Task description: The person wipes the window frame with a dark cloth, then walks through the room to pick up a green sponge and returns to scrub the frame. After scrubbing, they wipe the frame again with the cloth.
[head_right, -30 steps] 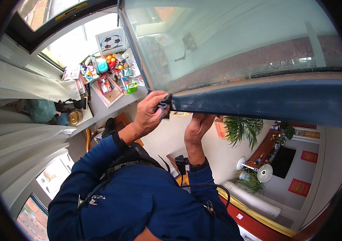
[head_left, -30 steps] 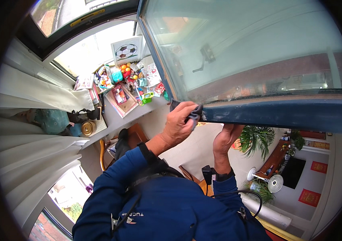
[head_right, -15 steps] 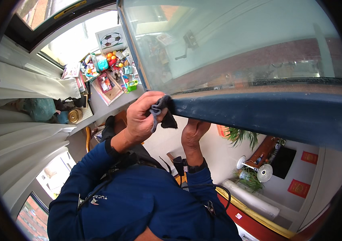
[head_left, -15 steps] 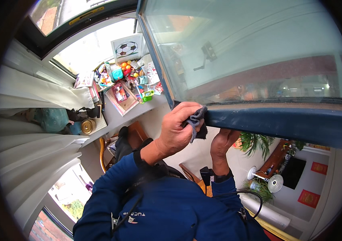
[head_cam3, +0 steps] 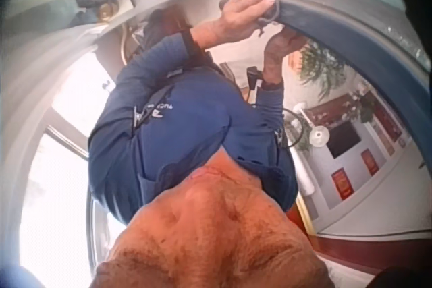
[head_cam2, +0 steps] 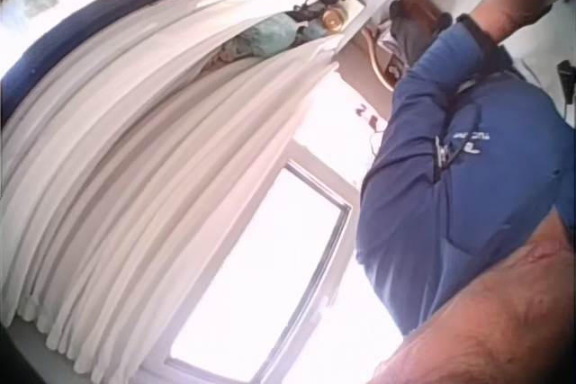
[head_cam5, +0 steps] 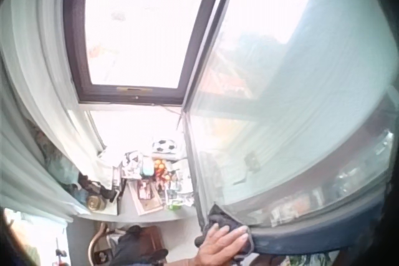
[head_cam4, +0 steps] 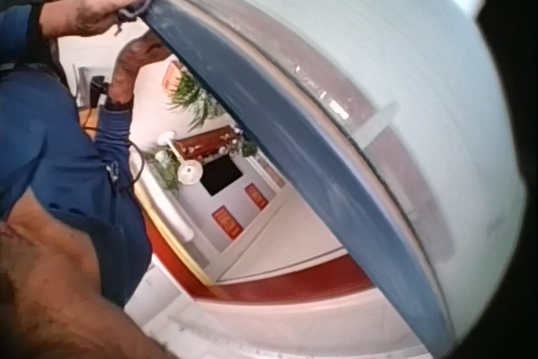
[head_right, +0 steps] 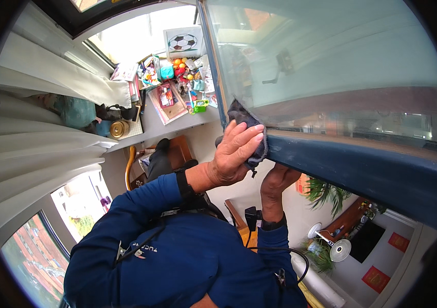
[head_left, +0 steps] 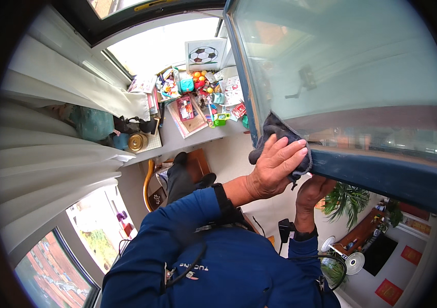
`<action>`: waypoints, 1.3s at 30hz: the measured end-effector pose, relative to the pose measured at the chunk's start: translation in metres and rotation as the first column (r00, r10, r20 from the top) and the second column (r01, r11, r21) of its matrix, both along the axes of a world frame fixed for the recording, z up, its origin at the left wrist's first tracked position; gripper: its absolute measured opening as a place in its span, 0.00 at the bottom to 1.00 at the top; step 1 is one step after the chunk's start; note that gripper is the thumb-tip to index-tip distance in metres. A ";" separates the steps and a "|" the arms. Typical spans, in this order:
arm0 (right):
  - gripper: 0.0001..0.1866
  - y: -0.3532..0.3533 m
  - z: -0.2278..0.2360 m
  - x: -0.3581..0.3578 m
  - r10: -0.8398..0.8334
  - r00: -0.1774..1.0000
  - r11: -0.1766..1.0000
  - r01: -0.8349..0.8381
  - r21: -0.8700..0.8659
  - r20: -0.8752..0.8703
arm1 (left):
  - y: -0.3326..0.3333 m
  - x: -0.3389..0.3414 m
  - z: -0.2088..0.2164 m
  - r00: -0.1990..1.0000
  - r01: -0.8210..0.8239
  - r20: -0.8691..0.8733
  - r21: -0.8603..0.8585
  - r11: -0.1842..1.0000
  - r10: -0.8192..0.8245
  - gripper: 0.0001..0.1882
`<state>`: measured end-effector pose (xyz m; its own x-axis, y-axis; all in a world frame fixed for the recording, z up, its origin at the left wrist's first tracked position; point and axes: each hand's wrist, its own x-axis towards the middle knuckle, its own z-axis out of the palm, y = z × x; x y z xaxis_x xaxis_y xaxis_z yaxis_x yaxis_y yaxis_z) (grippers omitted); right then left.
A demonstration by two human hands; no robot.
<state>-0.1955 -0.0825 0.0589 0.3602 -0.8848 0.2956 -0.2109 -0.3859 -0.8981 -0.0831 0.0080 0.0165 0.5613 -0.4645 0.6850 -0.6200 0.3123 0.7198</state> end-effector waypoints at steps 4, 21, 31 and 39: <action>0.21 -0.008 -0.022 -0.016 -0.060 0.998 0.998 0.060 -0.026 0.013 | -0.002 -0.009 -0.026 0.999 0.039 -0.031 -0.019 0.999 -0.039 0.32; 0.20 -0.015 -0.027 -0.045 -0.441 0.756 0.606 -0.147 -0.782 -0.484 | 0.012 0.027 -0.101 0.967 0.245 0.094 -0.116 0.963 -0.235 0.27; 0.18 -0.044 -0.027 -0.029 -0.420 0.843 0.368 -0.180 -0.912 -0.336 | 0.001 0.045 -0.116 0.925 0.371 0.179 -0.235 0.899 -0.335 0.28; 0.16 -0.101 -0.033 -0.017 -0.251 0.962 -0.094 -0.132 -0.987 -0.105 | -0.025 0.028 -0.137 0.946 0.231 0.298 -0.345 0.910 -0.127 0.28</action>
<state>-0.2122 -0.1838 0.0256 0.5341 0.2777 0.7986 -0.3652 -0.7761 0.5141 -0.0551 -0.0171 -0.1202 0.2679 -0.2231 0.9373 -0.6779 0.6476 0.3479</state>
